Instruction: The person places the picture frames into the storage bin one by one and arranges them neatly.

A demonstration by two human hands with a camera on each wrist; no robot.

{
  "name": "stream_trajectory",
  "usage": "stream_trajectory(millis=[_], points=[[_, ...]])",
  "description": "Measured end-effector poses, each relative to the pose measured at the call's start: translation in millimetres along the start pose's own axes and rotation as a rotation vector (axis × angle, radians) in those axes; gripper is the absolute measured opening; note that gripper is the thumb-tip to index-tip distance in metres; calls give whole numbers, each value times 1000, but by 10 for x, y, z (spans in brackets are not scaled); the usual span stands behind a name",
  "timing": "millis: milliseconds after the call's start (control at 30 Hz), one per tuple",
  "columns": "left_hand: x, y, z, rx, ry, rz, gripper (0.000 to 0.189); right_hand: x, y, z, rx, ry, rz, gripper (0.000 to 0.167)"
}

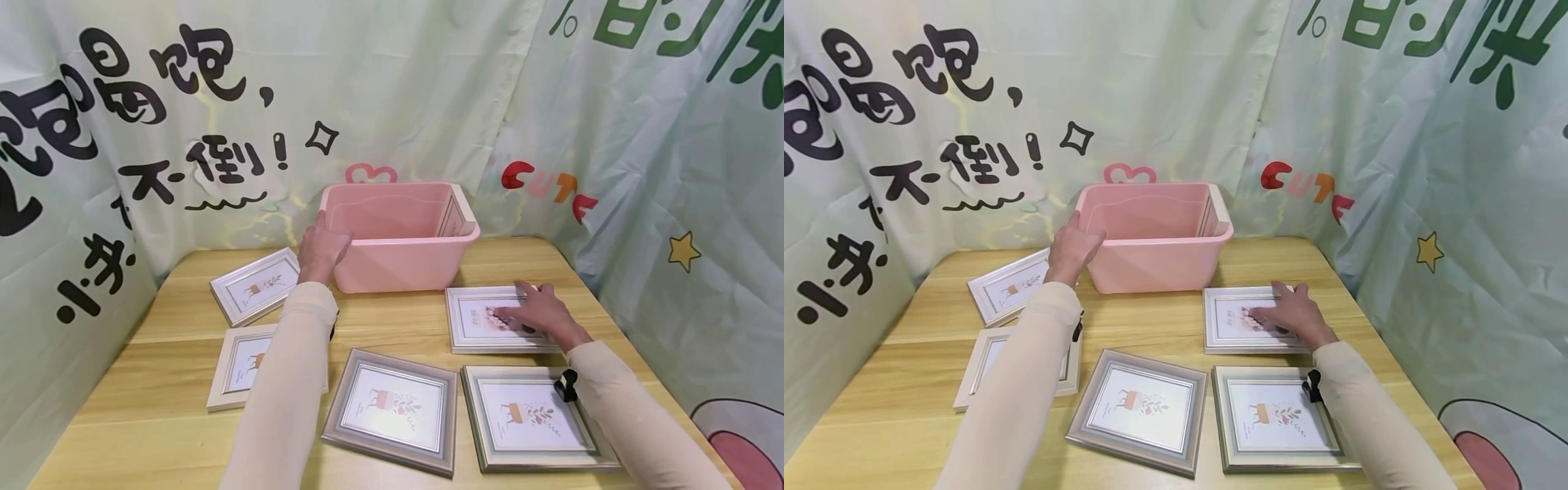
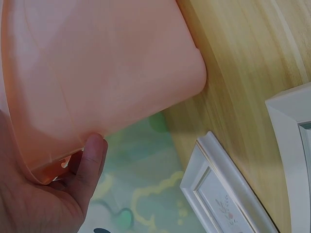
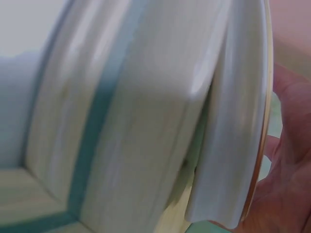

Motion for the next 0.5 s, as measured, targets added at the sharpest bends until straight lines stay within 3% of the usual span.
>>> stream_trajectory(millis=[300, 500], points=[[25, 1, -3, -9, -8, -13, 83, 98, 12, 58, -7, 26, -36, 114], [4, 1, -1, -2, -16, 2, 85, 171, -18, 111, 2, 20, -47, 109]])
Point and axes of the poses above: each hand's wrist, its own y-axis towards the middle knuckle, its own x-axis out of the back of the hand, z = x × y, the point moved 4 cm from there along y, towards the middle knuckle, and after that the axes turned 11 degrees about x, right-handed, at the moved point
